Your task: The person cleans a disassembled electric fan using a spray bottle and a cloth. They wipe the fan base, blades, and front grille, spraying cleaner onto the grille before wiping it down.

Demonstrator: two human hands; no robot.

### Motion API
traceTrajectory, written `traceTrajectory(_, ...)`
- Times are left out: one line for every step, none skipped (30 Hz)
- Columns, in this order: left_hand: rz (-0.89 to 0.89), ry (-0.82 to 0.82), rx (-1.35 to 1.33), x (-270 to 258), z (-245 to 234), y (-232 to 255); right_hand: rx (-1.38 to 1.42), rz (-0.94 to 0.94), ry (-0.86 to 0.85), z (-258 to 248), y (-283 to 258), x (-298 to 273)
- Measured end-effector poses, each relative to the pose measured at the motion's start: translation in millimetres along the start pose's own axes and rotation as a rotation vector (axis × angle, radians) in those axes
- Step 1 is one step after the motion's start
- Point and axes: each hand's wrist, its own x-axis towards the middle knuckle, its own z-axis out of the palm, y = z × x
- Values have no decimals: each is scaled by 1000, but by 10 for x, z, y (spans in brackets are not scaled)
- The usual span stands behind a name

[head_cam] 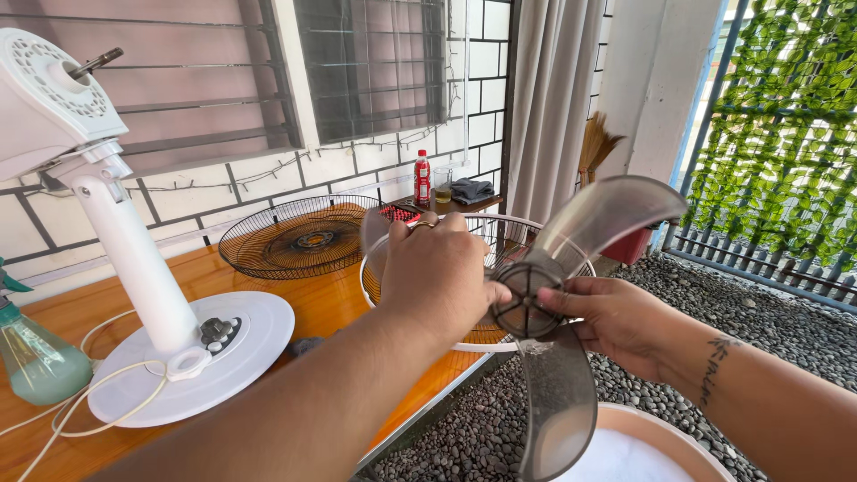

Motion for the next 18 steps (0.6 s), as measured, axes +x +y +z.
traceTrajectory(-59, 28, 1, -52, -18, 41, 62, 16, 24, -24, -33, 5)
traceTrajectory(-275, -182, -125, -101, -43, 57, 124, 32, 49, -37, -70, 12)
traceTrajectory(-491, -394, -251, -151, -65, 67, 165, 26, 35, -39, -109, 22)
traceTrajectory(-704, -607, -378, -186, -79, 73, 206, 20, 21, -42, -155, 28)
traceTrajectory(-814, -636, -493, -215, -87, 80, 248, 15, 9, -43, -191, 21)
traceTrajectory(-924, -663, -609, -234, -84, 84, 248, 5, -4, -33, -221, 12)
traceTrajectory(-1032, -686, -726, -240, -72, 80, 246, -7, -17, -13, -252, 10)
traceTrajectory(-1038, -656, -775, -238, -49, 79, 245, -19, -30, 21, -270, 5)
traceTrajectory(-1043, -623, -823, -228, -22, 72, 244, -15, -41, 60, -287, -1)
traceTrajectory(-1048, -590, -871, -223, 7, 74, 243, -10, -51, 98, -301, -9)
traceTrajectory(-1054, -581, -855, -215, 44, 78, 242, -6, -61, 129, -311, -19)
traceTrajectory(-1060, -572, -839, -215, 77, 79, 240, -17, -88, 150, -331, -22)
traceTrajectory(-1066, -564, -823, -223, 112, 88, 237, -26, -113, 164, -337, -29)
traceTrajectory(-1071, -544, -877, -237, 139, 88, 235, -35, -139, 169, -339, -36)
traceTrajectory(-1077, -523, -931, -256, 160, 87, 234, -34, -134, 168, -347, -37)
traceTrajectory(-1082, -501, -985, -272, 178, 87, 233, -33, -128, 164, -348, -36)
traceTrajectory(-1077, -516, -1005, -298, 178, 84, 231, -31, -125, 155, -353, -32)
traceTrajectory(-1071, -532, -1024, -323, 177, 88, 246, -28, -128, 145, -353, -25)
